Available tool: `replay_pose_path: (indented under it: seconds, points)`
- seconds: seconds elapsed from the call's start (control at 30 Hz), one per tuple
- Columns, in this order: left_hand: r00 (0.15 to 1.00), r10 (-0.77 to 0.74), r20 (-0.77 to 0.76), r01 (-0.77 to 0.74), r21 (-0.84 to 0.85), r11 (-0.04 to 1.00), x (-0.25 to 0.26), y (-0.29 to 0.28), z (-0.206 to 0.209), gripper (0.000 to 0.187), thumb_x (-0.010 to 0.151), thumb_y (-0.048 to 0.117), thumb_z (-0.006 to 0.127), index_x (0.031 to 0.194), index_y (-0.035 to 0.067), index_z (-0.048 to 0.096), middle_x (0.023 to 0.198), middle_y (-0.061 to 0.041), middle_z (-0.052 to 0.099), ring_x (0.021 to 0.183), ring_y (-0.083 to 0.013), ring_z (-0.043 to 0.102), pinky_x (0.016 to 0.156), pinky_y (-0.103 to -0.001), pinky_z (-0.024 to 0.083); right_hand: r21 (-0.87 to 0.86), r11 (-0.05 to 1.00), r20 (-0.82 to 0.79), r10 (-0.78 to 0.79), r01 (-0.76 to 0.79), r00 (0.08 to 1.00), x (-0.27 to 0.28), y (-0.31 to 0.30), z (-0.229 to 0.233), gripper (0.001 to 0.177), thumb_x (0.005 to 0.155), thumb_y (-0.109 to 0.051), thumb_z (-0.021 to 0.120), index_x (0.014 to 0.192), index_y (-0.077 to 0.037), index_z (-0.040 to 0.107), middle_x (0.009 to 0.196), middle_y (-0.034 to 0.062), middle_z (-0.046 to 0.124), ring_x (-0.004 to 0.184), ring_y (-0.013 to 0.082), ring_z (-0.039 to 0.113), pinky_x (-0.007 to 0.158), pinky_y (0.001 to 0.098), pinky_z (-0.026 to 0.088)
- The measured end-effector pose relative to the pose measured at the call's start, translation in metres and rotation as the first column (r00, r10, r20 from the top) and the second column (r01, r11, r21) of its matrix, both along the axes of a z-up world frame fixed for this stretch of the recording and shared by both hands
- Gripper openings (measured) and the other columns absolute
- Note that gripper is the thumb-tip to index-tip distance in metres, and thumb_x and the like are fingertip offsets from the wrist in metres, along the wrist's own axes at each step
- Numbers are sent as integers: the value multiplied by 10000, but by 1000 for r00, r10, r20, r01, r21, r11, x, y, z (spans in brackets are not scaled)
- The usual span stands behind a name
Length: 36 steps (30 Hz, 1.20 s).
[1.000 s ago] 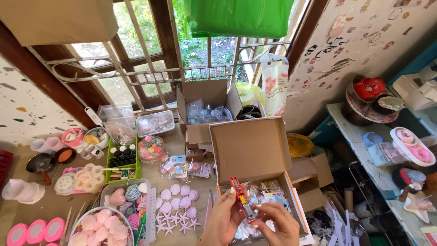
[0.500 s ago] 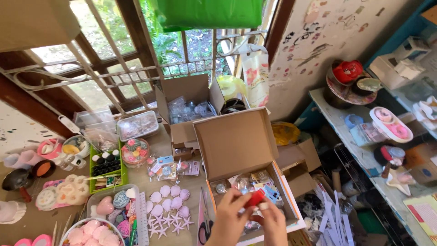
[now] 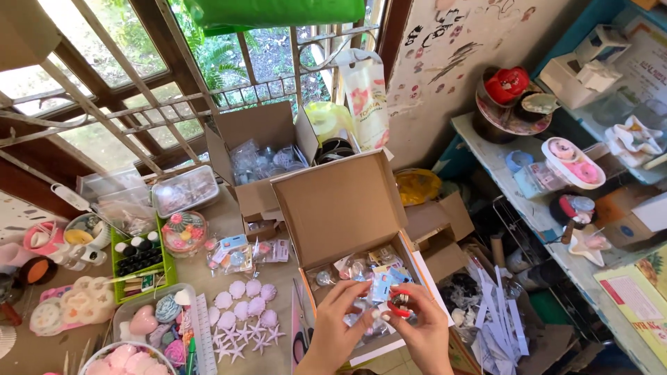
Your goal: Sorting and organizing small decorative supplies and stickers into a box at a workspace.
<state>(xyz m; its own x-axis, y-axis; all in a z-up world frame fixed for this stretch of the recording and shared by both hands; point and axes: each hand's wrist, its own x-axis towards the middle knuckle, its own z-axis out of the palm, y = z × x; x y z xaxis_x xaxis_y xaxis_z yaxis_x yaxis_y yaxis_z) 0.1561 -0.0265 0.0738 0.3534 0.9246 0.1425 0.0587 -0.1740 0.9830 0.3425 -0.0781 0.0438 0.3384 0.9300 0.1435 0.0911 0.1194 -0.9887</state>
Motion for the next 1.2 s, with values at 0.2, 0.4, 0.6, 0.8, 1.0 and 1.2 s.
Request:
replay_pose_path:
  seconds: [0.2, 0.4, 0.6, 0.8, 1.0, 1.2]
  points:
    - [997, -57, 49, 38, 318, 947, -2, 2, 41, 627, 812, 285, 868, 1339, 35, 638, 1293, -143, 626, 1091, -255, 685, 854, -315, 596, -20, 999, 212, -25, 29, 977, -3, -2, 9, 453, 607, 6, 892, 1036, 7, 746, 1060, 80, 711, 899, 170, 711, 796, 297, 589]
    - [899, 421, 118, -415, -77, 907, -35, 35, -24, 189, 958, 96, 658, 1117, 37, 742, 1028, -47, 735, 870, -119, 653, 708, -280, 538, -82, 991, -174, -119, 106, 977, 55, -18, -52, 284, 866, -47, 720, 1138, 36, 716, 1117, 135, 724, 986, 205, 689, 907, 339, 550]
    - [719, 666, 197, -553, -419, 720, -97, 68, -67, 205, 972, 102, 566, 1080, 13, 717, 998, -38, 725, 873, -124, 679, 729, -265, 569, -61, 951, -479, -295, 304, 827, 150, -52, -93, 319, 1013, -194, 574, 1185, 67, 641, 1212, 176, 708, 977, 285, 650, 845, 447, 508]
    - [801, 597, 48, -527, -419, 740, -88, 77, -163, 209, 968, 101, 579, 1093, 46, 737, 899, -75, 705, 795, -142, 667, 661, -282, 567, -214, 880, -601, -461, 424, 653, 216, -79, -142, 379, 1187, -349, 541, 1229, 22, 606, 1061, 151, 594, 958, 268, 586, 894, 424, 433]
    - [892, 161, -423, -364, -457, 812, 2, 65, -206, 270, 898, 230, 622, 1079, 76, 750, 789, -184, 759, 688, -258, 739, 682, -378, 578, -360, 833, -434, -549, 421, 714, 185, -74, -122, 353, 1012, -284, 510, 1214, -9, 600, 1130, 48, 691, 978, 231, 621, 772, 423, 458]
    - [806, 252, -536, -332, -57, 942, 65, 49, -377, 315, 791, 205, 684, 1032, 5, 721, 1051, -253, 712, 1041, -433, 654, 936, -505, 507, -795, 604, -151, -281, 52, 948, 145, -18, -285, 406, 927, -445, 686, 1202, -149, 648, 784, 71, 599, 673, 237, 545, 574, 335, 454]
